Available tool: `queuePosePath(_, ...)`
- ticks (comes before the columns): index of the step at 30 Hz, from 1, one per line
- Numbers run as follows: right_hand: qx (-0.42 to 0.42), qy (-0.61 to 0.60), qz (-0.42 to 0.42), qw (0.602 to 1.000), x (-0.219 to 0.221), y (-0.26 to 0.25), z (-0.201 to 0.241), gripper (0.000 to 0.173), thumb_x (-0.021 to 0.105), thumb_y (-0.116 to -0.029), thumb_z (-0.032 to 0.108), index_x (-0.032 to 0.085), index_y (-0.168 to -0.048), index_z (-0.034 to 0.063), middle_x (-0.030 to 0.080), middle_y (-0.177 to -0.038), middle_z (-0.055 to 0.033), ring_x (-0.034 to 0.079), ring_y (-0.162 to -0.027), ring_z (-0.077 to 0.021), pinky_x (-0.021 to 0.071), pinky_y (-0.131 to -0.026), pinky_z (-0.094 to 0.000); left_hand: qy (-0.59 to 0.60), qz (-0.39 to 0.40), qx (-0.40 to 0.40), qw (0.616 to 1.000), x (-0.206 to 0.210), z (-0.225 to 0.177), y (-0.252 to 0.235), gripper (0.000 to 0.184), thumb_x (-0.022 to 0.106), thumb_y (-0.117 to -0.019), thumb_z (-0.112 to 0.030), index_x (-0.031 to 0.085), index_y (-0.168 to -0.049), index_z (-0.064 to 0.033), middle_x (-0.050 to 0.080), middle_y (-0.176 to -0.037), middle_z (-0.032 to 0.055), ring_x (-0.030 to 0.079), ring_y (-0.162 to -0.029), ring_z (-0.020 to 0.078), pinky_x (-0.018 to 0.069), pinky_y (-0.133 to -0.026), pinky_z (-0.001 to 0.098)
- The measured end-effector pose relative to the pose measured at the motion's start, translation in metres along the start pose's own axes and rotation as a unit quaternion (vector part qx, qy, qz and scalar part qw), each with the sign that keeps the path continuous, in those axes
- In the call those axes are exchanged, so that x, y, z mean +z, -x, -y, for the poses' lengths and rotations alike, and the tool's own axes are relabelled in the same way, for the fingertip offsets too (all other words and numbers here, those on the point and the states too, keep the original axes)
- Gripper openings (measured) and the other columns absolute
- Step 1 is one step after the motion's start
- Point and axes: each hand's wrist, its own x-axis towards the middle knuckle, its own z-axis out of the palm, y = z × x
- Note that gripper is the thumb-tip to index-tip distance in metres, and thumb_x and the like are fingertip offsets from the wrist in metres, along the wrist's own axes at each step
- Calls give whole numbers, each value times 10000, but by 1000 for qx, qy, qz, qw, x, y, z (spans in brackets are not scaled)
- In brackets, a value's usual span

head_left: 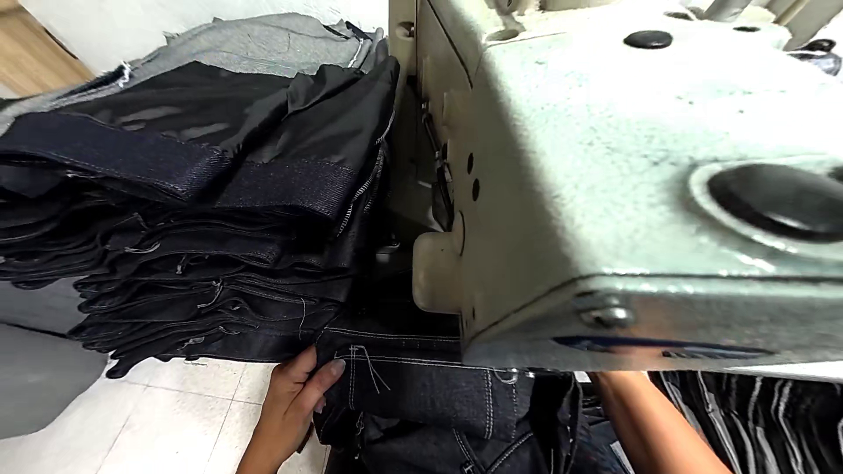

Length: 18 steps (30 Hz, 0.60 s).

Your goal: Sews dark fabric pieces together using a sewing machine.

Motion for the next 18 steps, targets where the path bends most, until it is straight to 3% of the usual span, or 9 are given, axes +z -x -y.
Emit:
queuePosePath(2,24,58,4,998,-2,2,4,191,677,-842,-112,576,-979,-25,585,-790,0,555,-733,-15,500,-709,-200,-2,2,-1,1000,1,-1,1,240,640,-974,-377,730,-954,-155,676,-727,-146,566,-547,-78,470,-477,117)
queuePosePath(3,-2,68,5,998,-4,2,-3,180,657,-864,-128,585,-1022,-80,586,-839,-45,548,-781,-48,488,-731,-235,-3,-3,-3,1000,1,-1,0,231,635,-975,-361,724,-961,-148,678,-733,-148,566,-545,-79,468,-474,116)
queuePosePath(4,-49,63,-3,997,-5,1,-11,178,661,-832,-128,592,-987,-74,598,-818,-30,558,-766,-31,492,-704,-227,-2,-8,-7,1000,0,-1,0,228,633,-975,-349,724,-970,-139,681,-740,-145,563,-542,-76,465,-472,117)
queuePosePath(5,-91,45,-17,995,-2,3,-12,191,666,-787,-99,591,-934,-3,612,-769,46,574,-728,37,498,-665,-174,-5,-9,-11,1000,-1,-1,-1,233,632,-974,-348,726,-976,-135,683,-742,-143,558,-540,-75,461,-470,117)
queuePosePath(7,-77,-5,-17,997,5,17,14,244,623,-785,-80,559,-929,106,610,-744,155,576,-722,118,501,-687,-113,-15,-4,-16,1000,-2,-2,-1,247,626,-977,-353,722,-978,-126,674,-734,-142,552,-534,-76,460,-469,120)
queuePosePath(11,-65,-10,-35,997,4,20,15,228,617,-800,-115,566,-936,61,613,-757,123,581,-740,93,504,-707,-125,-22,7,-40,999,0,-7,-2,244,624,-972,-343,718,-975,-117,665,-735,-144,551,-543,-79,457,-480,116)
queuePosePath(15,-51,3,-38,998,-1,16,8,231,629,-800,-87,568,-936,90,615,-748,140,589,-734,94,515,-696,-134,-20,22,-45,999,1,-8,-3,260,616,-987,-364,722,-996,-127,660,-735,-142,543,-545,-77,450,-486,115)
queuePosePath(18,-91,55,-49,993,-10,13,-1,243,711,-789,83,592,-1000,69,624,-808,125,596,-778,93,524,-716,-151,-114,40,-56,991,-3,-14,-4,383,577,-1004,-464,723,-1031,-111,654,-730,-101,560,-556,-37,483,-511,164)
